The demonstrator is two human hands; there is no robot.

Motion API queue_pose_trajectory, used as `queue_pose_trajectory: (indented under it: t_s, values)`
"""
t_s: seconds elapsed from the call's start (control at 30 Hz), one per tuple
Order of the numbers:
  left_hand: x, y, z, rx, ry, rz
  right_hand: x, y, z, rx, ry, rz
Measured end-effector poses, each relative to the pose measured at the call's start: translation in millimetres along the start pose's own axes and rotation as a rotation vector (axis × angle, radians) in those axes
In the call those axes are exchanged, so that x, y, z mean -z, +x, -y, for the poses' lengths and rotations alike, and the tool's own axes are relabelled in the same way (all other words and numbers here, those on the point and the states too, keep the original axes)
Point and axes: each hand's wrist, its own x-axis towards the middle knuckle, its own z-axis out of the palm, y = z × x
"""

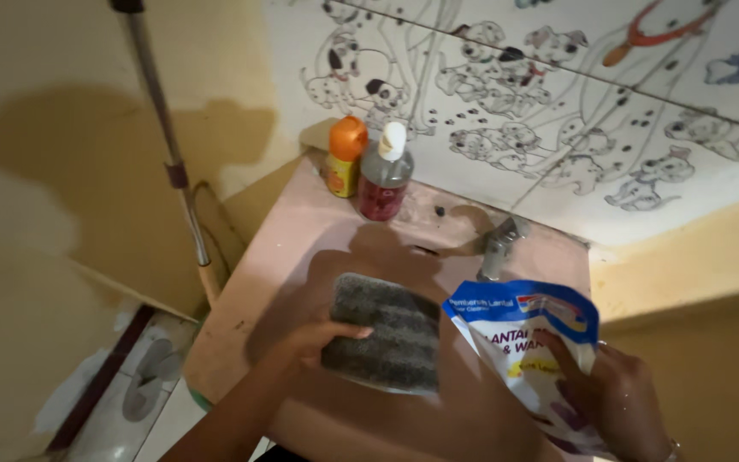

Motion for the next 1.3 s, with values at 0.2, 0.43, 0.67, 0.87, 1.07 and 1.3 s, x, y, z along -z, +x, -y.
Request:
queue_pose_trajectory:
  t_s: [0.2, 0.43, 0.67, 0.87, 1.07, 1.3]
  values:
    - [-16.6, -20.8, -0.4, -0.146, 0.052, 0.012, -20.0, -7.6, -24.4, 0.03, -0.109, 0.2]
    - [-23.0, -23.1, 0.7, -0.161, 0.042, 0.052, -35.3, -1.6, -35.4, 0.182, -0.006, 0.188]
    - [-28.7, -26.5, 4.3, -0.139, -0.037, 0.098, 11.2, 34.7, 39.7, -0.261, 0.091, 0.356]
    - [-19.3, -16.6, 15.4, -0.149, -0.089, 0.151, -4.2, 26.0, 26.3, -0.255, 0.347, 0.147]
    - [-9.1, 0.4, 27.3, -0.085, -0.224, 0.313, -26.8, -0.7, 4.0, -0.163, 0.686, -0.373]
    - [4.6, 11.9, 21.1, -0.043, -0.276, 0.251, -5.3, 4.7, -7.6, -0.386, 0.621, -0.64]
